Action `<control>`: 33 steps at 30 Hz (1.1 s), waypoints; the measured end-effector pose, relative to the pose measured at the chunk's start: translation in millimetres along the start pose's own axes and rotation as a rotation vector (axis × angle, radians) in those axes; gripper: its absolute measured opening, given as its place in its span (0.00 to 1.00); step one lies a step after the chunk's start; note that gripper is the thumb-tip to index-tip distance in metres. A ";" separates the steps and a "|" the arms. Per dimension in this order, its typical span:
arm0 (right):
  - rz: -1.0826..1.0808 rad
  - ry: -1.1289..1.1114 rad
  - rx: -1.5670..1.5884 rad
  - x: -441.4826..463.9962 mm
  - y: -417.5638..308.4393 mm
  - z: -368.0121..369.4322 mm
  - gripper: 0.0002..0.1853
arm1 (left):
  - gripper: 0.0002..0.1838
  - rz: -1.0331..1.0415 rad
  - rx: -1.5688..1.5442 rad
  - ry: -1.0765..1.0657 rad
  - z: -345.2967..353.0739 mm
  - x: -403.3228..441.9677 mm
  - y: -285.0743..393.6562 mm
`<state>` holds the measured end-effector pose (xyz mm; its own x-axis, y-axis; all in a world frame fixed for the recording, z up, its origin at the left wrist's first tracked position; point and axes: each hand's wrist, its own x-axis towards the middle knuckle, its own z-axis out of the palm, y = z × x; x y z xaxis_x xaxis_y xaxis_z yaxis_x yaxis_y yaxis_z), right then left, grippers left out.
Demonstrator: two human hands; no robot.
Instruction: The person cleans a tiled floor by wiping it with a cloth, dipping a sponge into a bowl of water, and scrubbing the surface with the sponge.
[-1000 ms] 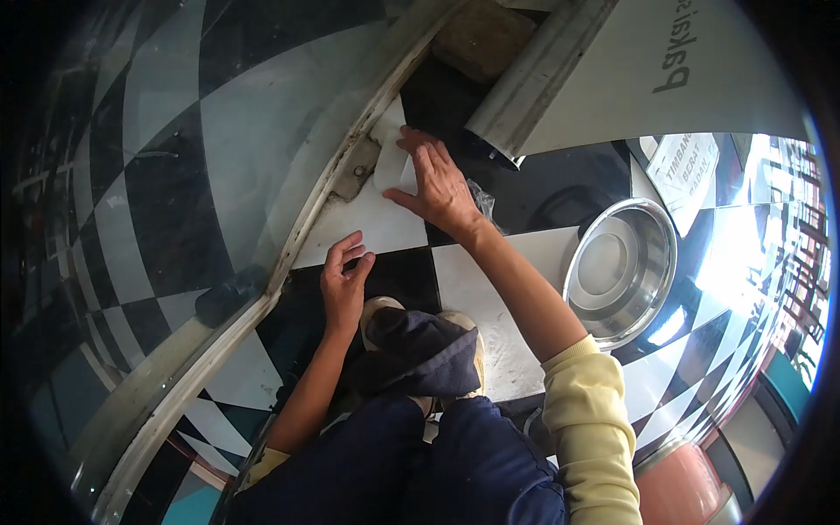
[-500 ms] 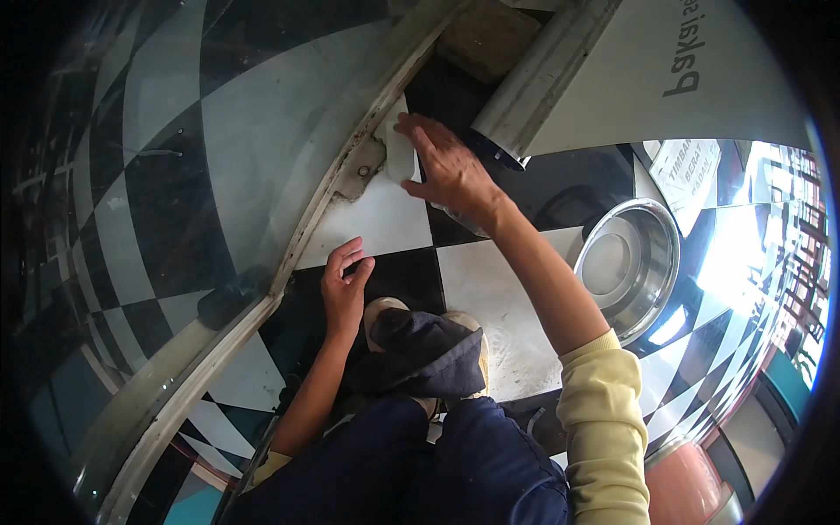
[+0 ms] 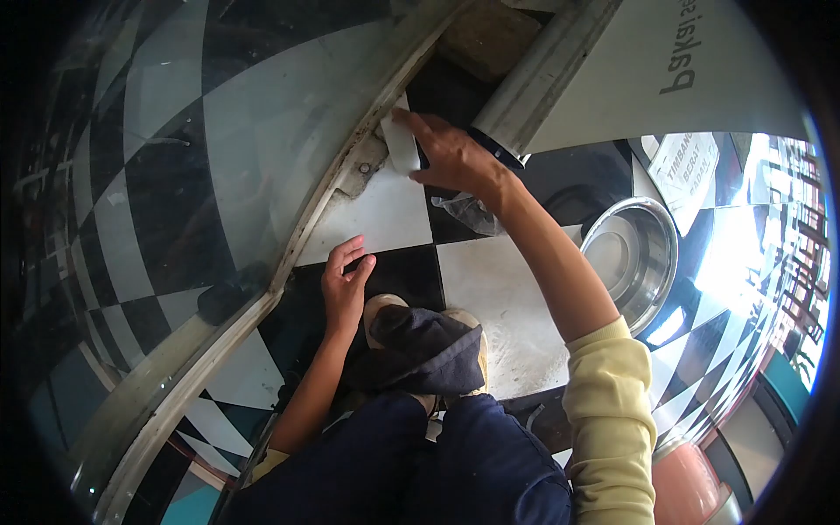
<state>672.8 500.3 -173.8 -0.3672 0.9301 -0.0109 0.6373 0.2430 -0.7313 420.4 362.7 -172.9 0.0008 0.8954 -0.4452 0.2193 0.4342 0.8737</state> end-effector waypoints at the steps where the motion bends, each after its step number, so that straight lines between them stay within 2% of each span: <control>1: -0.004 -0.024 -0.005 -5.0 -0.1 1.5 0.47 | 0.19 -0.004 -0.001 0.002 0.0 -0.1 0.6; 8: -0.003 0.003 -0.024 -5.4 -3.8 0.5 0.48 | 0.20 0.012 -0.004 -0.017 2.0 -2.3 0.9; 11: -0.100 0.061 -0.188 -7.1 -1.9 7.9 0.49 | 0.20 0.005 -0.002 -0.009 -0.1 -0.4 -0.4; 17: 0.003 0.107 -0.236 -3.1 -10.9 4.0 0.50 | 0.20 0.001 -0.017 -0.010 -0.3 -2.3 0.4; 20: -0.132 0.136 -0.326 -8.4 -14.9 7.4 0.48 | 0.20 -0.006 -0.013 -0.016 0.7 -1.3 1.5; 23: 0.024 0.071 -0.306 -3.2 -16.0 2.1 0.49 | 0.20 -0.008 -0.019 -0.016 1.3 -0.6 -0.3; 26: 0.007 0.160 -0.258 -11.3 -15.1 11.3 0.49 | 0.21 -0.013 -0.037 -0.011 3.4 -1.1 0.2; 29: -0.059 0.201 -0.317 -18.3 -20.7 21.5 0.44 | 0.21 -0.029 -0.028 -0.011 1.7 -0.8 -1.1; 33: 0.157 0.381 -0.314 -16.6 -29.3 44.6 0.40 | 0.21 -0.033 -0.016 -0.014 1.0 -3.1 -0.5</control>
<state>630.1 465.4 -182.6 -0.0152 0.9821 0.1875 0.8590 0.1088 -0.5002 421.2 359.6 -172.1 0.0076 0.8789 -0.4769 0.2042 0.4655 0.8612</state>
